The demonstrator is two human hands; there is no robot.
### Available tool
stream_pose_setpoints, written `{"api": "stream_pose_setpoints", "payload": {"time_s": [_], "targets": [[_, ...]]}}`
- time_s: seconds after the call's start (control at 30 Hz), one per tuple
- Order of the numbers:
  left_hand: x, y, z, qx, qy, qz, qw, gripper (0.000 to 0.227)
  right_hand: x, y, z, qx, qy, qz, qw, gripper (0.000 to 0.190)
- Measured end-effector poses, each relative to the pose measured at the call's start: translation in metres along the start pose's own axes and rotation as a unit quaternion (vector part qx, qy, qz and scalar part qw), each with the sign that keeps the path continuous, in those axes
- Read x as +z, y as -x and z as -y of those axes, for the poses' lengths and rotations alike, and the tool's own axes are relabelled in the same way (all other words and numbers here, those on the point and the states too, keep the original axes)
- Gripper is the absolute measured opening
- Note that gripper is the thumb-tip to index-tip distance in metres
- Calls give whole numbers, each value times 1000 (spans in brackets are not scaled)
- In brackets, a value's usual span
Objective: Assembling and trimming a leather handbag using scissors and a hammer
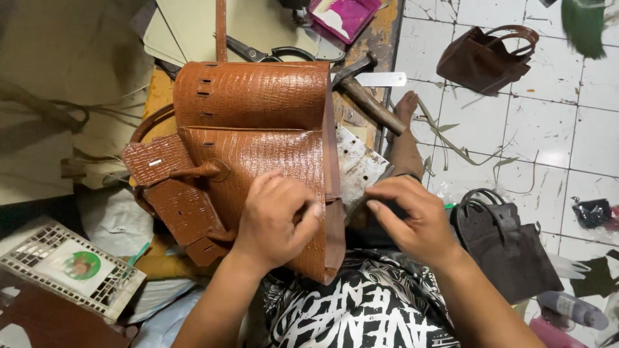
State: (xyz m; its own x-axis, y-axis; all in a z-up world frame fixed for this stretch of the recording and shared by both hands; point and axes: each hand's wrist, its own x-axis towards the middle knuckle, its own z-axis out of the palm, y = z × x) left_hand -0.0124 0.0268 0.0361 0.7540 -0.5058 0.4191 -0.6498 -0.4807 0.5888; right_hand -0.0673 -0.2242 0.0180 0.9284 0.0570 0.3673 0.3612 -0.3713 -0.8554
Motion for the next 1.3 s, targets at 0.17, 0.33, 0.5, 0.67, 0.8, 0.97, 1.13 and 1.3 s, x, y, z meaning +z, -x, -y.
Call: {"api": "stream_pose_setpoints", "payload": {"time_s": [0.17, 0.33, 0.5, 0.67, 0.8, 0.97, 1.13, 1.3], "targets": [[14, 1, -5, 31, -113, 46, 992, 20, 18, -8, 0, -68, 129, 33, 989, 16], [28, 7, 7, 43, -157, 29, 986, 14, 33, -10, -5, -115, 224, 41, 967, 14], [37, 10, 17, 32, -174, 50, 983, 6, 33, -11, -5, -117, 221, 40, 967, 11], [40, 9, 15, 27, -165, 37, 985, 8, 37, -7, -13, -128, 243, 36, 961, 9], [39, 9, 15, 25, -159, 40, 986, 10, 36, -8, -9, -106, 228, 39, 967, 12], [40, 12, 19, 34, -143, 60, 987, 11, 30, -16, -15, -78, 222, 67, 970, 9], [31, 6, 13, 25, -129, 89, 987, 12, 26, -32, -19, -90, 227, 100, 964, 8], [19, 1, 3, 15, -116, 124, 985, 13, 25, -39, -33, -89, 207, 173, 959, 10]]}}
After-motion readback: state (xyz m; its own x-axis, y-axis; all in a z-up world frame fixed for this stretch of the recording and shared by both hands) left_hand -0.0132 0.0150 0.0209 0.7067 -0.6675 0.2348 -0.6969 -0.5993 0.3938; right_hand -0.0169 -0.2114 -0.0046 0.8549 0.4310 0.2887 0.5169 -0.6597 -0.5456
